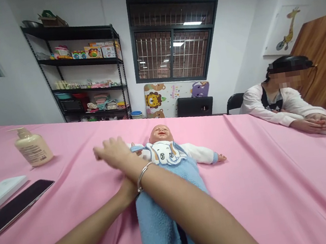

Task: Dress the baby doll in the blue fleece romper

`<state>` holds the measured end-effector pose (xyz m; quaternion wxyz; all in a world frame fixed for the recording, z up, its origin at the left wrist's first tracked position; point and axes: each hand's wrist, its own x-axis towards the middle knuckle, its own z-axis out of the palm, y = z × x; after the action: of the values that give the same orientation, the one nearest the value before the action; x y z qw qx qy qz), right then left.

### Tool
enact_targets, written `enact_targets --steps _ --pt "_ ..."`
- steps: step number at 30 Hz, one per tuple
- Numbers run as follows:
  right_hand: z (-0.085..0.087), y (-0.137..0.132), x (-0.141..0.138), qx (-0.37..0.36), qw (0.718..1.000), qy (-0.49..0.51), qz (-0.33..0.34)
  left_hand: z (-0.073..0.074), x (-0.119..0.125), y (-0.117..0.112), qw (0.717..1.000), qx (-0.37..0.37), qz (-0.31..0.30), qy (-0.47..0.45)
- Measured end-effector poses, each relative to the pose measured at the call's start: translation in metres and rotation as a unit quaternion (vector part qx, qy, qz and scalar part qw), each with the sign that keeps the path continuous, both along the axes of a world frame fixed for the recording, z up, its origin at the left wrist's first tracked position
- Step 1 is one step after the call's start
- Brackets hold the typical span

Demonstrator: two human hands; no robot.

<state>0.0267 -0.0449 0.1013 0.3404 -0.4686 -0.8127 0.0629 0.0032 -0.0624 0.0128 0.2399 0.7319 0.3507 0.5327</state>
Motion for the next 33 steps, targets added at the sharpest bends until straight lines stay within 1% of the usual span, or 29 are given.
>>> enact_targets --steps 1,3,4,5,6,8,10,11,12,13,16,18,20,23,26,28,31,33 --pt "0.011 0.006 0.009 0.019 0.999 -0.024 -0.022 0.003 0.001 -0.005 1.0 0.02 0.001 0.018" --pt "0.031 0.016 0.033 0.039 0.994 -0.055 -0.081 0.008 0.001 -0.013 0.996 0.061 0.031 0.05" --pt "0.038 0.019 0.047 0.037 0.992 -0.051 -0.106 0.011 0.002 -0.015 0.994 0.077 0.053 0.056" --pt "0.044 0.02 0.062 0.022 0.993 -0.035 -0.113 0.013 0.002 -0.017 0.991 0.093 0.071 0.063" --pt "0.047 0.019 0.075 -0.007 0.996 -0.011 -0.094 0.016 0.002 -0.018 0.988 0.106 0.084 0.068" --pt "0.051 0.013 0.097 -0.088 0.996 0.01 0.006 0.02 0.001 -0.018 0.987 0.118 0.091 0.066" --pt "0.052 0.002 0.109 -0.179 0.977 0.009 0.113 0.025 -0.001 -0.015 0.989 0.107 0.087 0.048" --pt "0.052 -0.003 0.111 -0.211 0.967 0.006 0.143 0.027 -0.002 -0.013 0.991 0.098 0.083 0.038" --pt "0.052 -0.008 0.111 -0.223 0.963 0.001 0.151 0.029 -0.004 -0.011 0.992 0.09 0.078 0.031" --pt "0.052 -0.012 0.11 -0.22 0.965 -0.01 0.143 0.031 -0.006 -0.01 0.993 0.084 0.075 0.028" --pt "0.051 -0.02 0.102 -0.169 0.98 -0.075 0.068 0.035 -0.012 -0.004 0.993 0.075 0.072 0.054" --pt "0.049 -0.021 0.098 -0.153 0.982 -0.103 0.03 0.036 -0.015 -0.003 0.992 0.062 0.072 0.081" --pt "0.048 -0.019 0.1 -0.166 0.982 -0.086 0.016 0.037 -0.017 -0.003 0.989 0.042 0.076 0.116" --pt "0.046 -0.013 0.108 -0.194 0.98 -0.024 0.033 0.039 -0.019 -0.006 0.983 0.022 0.074 0.165" --pt "0.044 -0.006 0.12 -0.183 0.982 -0.009 0.049 0.043 -0.019 -0.01 0.984 0.051 0.032 0.167" --pt "0.041 -0.004 0.127 -0.184 0.982 -0.002 0.034 0.046 -0.02 -0.011 0.986 0.089 -0.003 0.139" --pt "0.038 -0.006 0.13 -0.229 0.972 0.055 0.02 0.05 -0.021 -0.014 0.984 0.14 -0.048 0.097" --pt "0.038 -0.008 0.127 -0.269 0.954 0.122 0.049 0.05 -0.021 -0.015 0.979 0.169 -0.074 0.089"
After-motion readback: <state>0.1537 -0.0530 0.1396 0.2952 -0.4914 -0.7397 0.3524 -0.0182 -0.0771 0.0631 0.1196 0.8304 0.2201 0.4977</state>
